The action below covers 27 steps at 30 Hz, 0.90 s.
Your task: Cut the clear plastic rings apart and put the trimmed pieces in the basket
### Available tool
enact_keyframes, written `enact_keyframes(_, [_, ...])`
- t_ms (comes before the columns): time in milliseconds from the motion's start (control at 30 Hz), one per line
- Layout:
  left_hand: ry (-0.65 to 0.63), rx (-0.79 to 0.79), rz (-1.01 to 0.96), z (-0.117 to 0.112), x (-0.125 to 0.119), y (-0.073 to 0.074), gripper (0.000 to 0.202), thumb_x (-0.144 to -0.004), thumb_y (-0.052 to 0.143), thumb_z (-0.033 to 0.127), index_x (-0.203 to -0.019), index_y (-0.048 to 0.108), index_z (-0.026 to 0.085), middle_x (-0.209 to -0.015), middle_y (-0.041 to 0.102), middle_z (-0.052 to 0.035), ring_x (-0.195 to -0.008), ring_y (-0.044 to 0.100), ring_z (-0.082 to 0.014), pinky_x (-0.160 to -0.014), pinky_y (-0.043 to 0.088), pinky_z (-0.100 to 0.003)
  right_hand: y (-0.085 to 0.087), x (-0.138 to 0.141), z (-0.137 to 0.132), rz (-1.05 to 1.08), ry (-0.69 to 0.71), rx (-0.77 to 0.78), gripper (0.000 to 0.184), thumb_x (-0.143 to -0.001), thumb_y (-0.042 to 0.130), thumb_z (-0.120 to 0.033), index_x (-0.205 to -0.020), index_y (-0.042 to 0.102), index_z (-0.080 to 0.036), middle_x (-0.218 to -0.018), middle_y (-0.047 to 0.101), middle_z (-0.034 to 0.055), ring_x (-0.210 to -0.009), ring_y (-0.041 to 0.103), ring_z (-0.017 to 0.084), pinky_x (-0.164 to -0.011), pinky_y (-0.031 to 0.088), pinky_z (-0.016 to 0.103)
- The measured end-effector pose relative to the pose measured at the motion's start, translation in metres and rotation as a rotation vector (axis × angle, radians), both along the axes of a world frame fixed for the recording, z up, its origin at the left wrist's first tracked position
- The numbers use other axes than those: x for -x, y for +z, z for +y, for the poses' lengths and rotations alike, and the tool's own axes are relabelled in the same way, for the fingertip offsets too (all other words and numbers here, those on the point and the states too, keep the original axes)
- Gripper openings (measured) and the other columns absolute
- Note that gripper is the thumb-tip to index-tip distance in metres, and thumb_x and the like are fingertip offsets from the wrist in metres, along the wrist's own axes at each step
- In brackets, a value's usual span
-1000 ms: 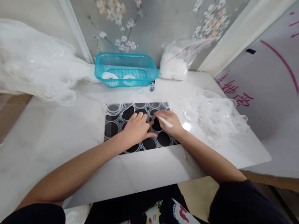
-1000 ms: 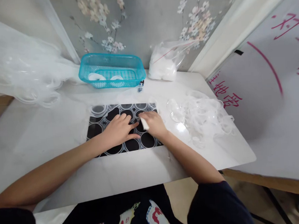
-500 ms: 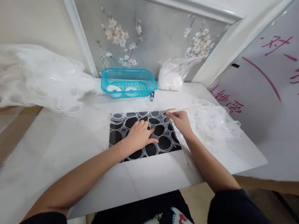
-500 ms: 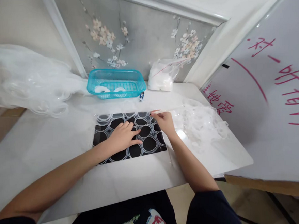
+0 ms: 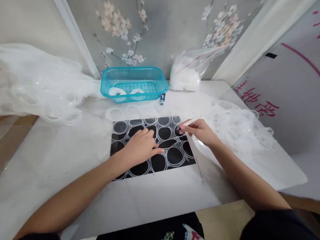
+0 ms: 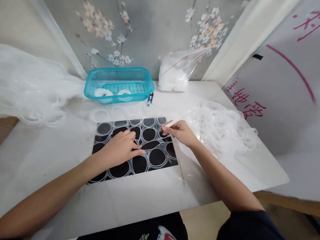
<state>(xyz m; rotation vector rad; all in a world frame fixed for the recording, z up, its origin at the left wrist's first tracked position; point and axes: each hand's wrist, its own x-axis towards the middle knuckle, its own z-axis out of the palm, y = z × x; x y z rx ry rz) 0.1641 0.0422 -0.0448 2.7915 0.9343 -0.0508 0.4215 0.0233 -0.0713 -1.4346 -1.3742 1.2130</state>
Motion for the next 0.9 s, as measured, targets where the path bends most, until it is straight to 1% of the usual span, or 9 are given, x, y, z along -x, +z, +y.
enact_keyframes(67, [-0.007, -0.015, -0.012, 0.0, -0.005, 0.0, 0.044, -0.091, 0.05, 0.054, -0.086, 0.076, 0.02, -0.087, 0.056, -0.0071, -0.081, 0.048, -0.0197, -0.073, 0.036, -0.03, -0.005, -0.005, -0.005, -0.056, 0.031, 0.007, 0.031, -0.071, 0.073, -0.048, -0.075, 0.075, -0.017, -0.081, 0.074, 0.0072, -0.069, 0.067, 0.018, -0.058, 0.051, 0.027])
enact_keyframes(100, [-0.018, -0.03, -0.021, 0.0, -0.009, -0.001, 0.045, -0.091, 0.05, 0.055, -0.088, 0.075, 0.018, -0.09, 0.056, -0.0079, -0.084, 0.048, -0.0205, -0.074, 0.037, -0.031, -0.007, -0.006, -0.008, -0.075, 0.041, -0.002, 0.031, -0.072, 0.072, -0.048, -0.073, 0.075, -0.017, -0.086, 0.075, 0.0077, -0.074, 0.068, 0.019, -0.064, 0.053, 0.029])
enact_keyframes(200, [-0.05, -0.108, -0.035, -0.002, -0.025, -0.006, 0.053, -0.09, 0.047, 0.059, -0.108, 0.069, 0.015, -0.099, 0.056, -0.0105, -0.091, 0.049, -0.0235, -0.077, 0.037, -0.033, -0.013, -0.005, -0.016, -0.12, 0.029, -0.044, 0.028, -0.076, 0.069, -0.046, -0.073, 0.076, -0.019, -0.093, 0.075, 0.0076, -0.086, 0.07, 0.023, -0.074, 0.054, 0.032])
enact_keyframes(267, [-0.069, -0.159, -0.024, -0.005, -0.035, -0.011, 0.061, -0.089, 0.045, 0.063, -0.122, 0.062, 0.016, -0.101, 0.056, -0.0113, -0.092, 0.049, -0.0251, -0.077, 0.036, -0.033, -0.014, -0.001, -0.02, -0.144, -0.021, -0.069, 0.028, -0.079, 0.066, -0.044, -0.073, 0.075, -0.019, -0.093, 0.076, 0.0075, -0.088, 0.07, 0.025, -0.075, 0.054, 0.033])
enact_keyframes(333, [-0.087, -0.179, 0.0, -0.008, -0.043, -0.015, 0.065, -0.087, 0.043, 0.067, -0.127, 0.059, 0.018, -0.101, 0.055, -0.0116, -0.093, 0.049, -0.026, -0.076, 0.035, -0.033, -0.015, 0.003, -0.023, -0.186, -0.072, -0.101, 0.027, -0.081, 0.064, -0.043, -0.075, 0.075, -0.019, -0.093, 0.076, 0.0071, -0.089, 0.07, 0.026, -0.075, 0.053, 0.034])
enact_keyframes(467, [-0.093, -0.179, 0.025, -0.011, -0.049, -0.019, 0.062, -0.089, 0.04, 0.066, -0.128, 0.059, 0.022, -0.1, 0.055, -0.0107, -0.094, 0.049, -0.0259, -0.076, 0.032, -0.033, -0.018, 0.009, -0.028, -0.336, -0.172, -0.177, 0.022, -0.084, 0.061, -0.039, -0.088, 0.075, -0.022, -0.096, 0.076, 0.0059, -0.092, 0.07, 0.027, -0.082, 0.052, 0.037])
enact_keyframes(533, [-0.093, -0.185, 0.027, -0.012, -0.048, -0.019, 0.06, -0.09, 0.04, 0.064, -0.129, 0.058, 0.022, -0.099, 0.055, -0.0104, -0.093, 0.048, -0.0259, -0.076, 0.032, -0.033, -0.019, 0.011, -0.03, -0.372, -0.188, -0.18, 0.02, -0.084, 0.062, -0.037, -0.089, 0.075, -0.022, -0.097, 0.076, 0.0061, -0.093, 0.07, 0.027, -0.083, 0.052, 0.037])
enact_keyframes(700, [-0.078, -0.176, 0.039, -0.014, -0.047, -0.021, 0.059, -0.089, 0.043, 0.063, -0.131, 0.057, 0.023, -0.099, 0.055, -0.0105, -0.094, 0.048, -0.0263, -0.075, 0.031, -0.033, -0.021, 0.011, -0.03, -0.337, -0.174, -0.161, 0.02, -0.083, 0.062, -0.036, -0.085, 0.075, -0.021, -0.093, 0.076, 0.0057, -0.087, 0.071, 0.026, -0.08, 0.053, 0.036])
enact_keyframes(900, [-0.063, -0.195, 0.017, -0.017, -0.047, -0.022, 0.059, -0.089, 0.043, 0.063, -0.13, 0.058, 0.023, -0.099, 0.056, -0.0096, -0.095, 0.048, -0.0252, -0.076, 0.03, -0.032, -0.02, 0.012, -0.032, -0.268, -0.191, -0.144, 0.026, -0.083, 0.061, -0.042, -0.084, 0.075, -0.019, -0.093, 0.076, 0.006, -0.09, 0.071, 0.027, -0.082, 0.053, 0.037])
